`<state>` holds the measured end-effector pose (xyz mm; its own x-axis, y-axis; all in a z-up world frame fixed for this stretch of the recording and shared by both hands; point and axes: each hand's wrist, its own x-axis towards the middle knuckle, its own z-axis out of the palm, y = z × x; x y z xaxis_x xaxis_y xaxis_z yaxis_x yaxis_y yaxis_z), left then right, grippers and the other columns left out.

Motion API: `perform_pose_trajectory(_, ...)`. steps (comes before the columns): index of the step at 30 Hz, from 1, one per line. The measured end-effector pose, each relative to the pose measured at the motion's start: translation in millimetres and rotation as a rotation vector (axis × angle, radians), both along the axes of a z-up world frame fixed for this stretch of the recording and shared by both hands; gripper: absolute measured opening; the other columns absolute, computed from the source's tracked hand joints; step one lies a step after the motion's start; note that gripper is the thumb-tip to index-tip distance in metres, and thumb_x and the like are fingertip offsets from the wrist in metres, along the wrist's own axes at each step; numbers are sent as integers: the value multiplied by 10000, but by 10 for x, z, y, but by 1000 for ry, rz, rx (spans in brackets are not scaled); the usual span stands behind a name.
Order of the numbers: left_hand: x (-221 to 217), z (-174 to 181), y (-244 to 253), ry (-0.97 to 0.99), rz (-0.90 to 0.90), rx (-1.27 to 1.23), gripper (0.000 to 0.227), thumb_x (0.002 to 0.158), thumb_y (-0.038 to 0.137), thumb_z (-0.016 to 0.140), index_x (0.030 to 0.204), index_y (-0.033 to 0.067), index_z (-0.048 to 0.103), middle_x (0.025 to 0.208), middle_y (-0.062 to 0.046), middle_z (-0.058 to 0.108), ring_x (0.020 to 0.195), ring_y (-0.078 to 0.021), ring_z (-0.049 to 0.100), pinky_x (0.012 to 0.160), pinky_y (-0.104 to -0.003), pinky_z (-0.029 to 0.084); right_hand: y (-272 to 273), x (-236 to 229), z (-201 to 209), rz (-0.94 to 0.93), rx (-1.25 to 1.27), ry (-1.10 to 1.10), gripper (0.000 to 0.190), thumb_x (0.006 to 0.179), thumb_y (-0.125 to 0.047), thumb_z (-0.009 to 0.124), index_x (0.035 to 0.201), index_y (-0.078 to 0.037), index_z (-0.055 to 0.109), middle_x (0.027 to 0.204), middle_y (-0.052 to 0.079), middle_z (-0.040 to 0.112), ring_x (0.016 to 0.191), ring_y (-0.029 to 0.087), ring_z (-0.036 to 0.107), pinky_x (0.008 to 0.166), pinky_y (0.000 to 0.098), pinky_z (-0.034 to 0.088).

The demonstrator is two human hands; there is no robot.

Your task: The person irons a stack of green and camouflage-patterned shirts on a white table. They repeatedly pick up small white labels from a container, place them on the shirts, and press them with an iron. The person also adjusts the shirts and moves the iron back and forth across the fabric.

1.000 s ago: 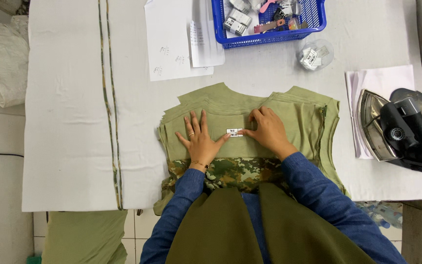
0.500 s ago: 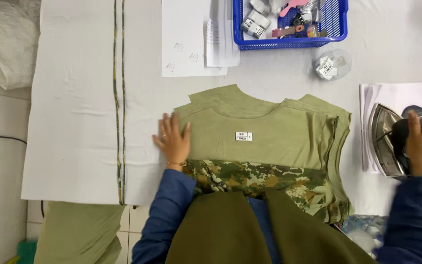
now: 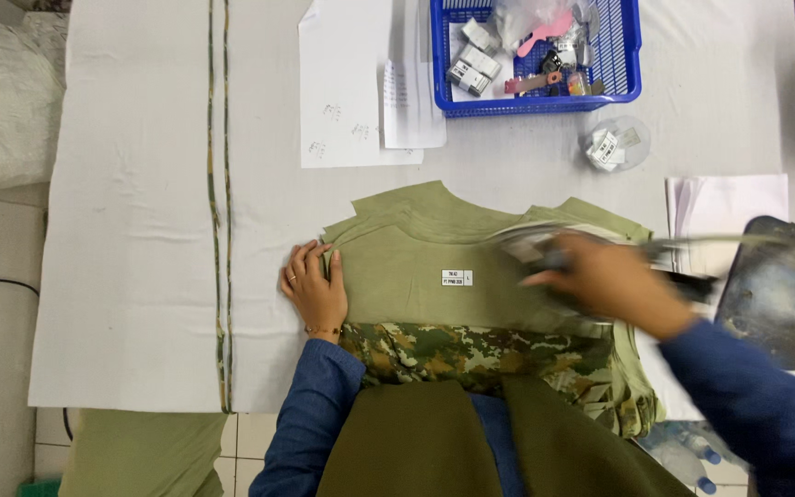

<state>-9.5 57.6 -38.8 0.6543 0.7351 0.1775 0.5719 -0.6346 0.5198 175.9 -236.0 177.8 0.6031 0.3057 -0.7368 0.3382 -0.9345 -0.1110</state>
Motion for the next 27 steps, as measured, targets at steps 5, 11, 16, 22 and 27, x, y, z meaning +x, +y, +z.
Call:
perform_pose_trajectory(5, -41, 6, 41, 9, -40, 34, 268, 990, 385, 499, 1086, 202, 669, 1287, 20, 589, 1330, -225, 440, 1108, -484, 231, 977, -441, -862, 651, 473, -89, 586, 891, -602, 580, 1186, -104, 494, 710, 84, 625, 536, 286, 584, 427, 429, 445)
perform_pose_trajectory(11, -52, 100, 40, 46, -47, -70, 266, 1021, 391, 460, 1124, 209, 624, 1294, 10, 537, 1344, -230, 402, 1132, -489, 188, 762, -270, -495, 479, 352, -11, 617, 850, -620, 599, 1183, -106, 527, 889, 150, 698, 778, 338, 674, 645, 452, 518)
perform_pose_trajectory(16, -73, 34, 15, 46, -33, -117, 259, 1048, 405, 465, 1145, 206, 598, 1289, 7, 499, 1343, -233, 381, 1139, -511, 168, -459, 257, -465, 69, 95, -147, 655, 867, -619, 551, 1153, -37, 644, 955, 239, 748, 969, 429, 698, 835, 514, 546)
perform_pose_trajectory(22, -58, -77, 72, -1, -39, 32, 290, 988, 387, 474, 1113, 215, 671, 1291, 22, 586, 1325, -215, 439, 1104, -475, 232, -2349, 901, -1120, -462, 142, -505, 668, 989, -553, 624, 1057, 111, 635, 1039, 370, 685, 964, 523, 619, 755, 517, 451)
perform_pose_trajectory(27, -28, 359, 42, 329, -88, -196, 497, 948, 508, 402, 1415, 347, 456, 1495, 9, 421, 1421, -261, 303, 1108, -705, -2, -2787, 904, -1311, -569, 117, -587, 744, 972, -624, 623, 1151, 98, 647, 1127, 386, 671, 1053, 546, 600, 823, 557, 449)
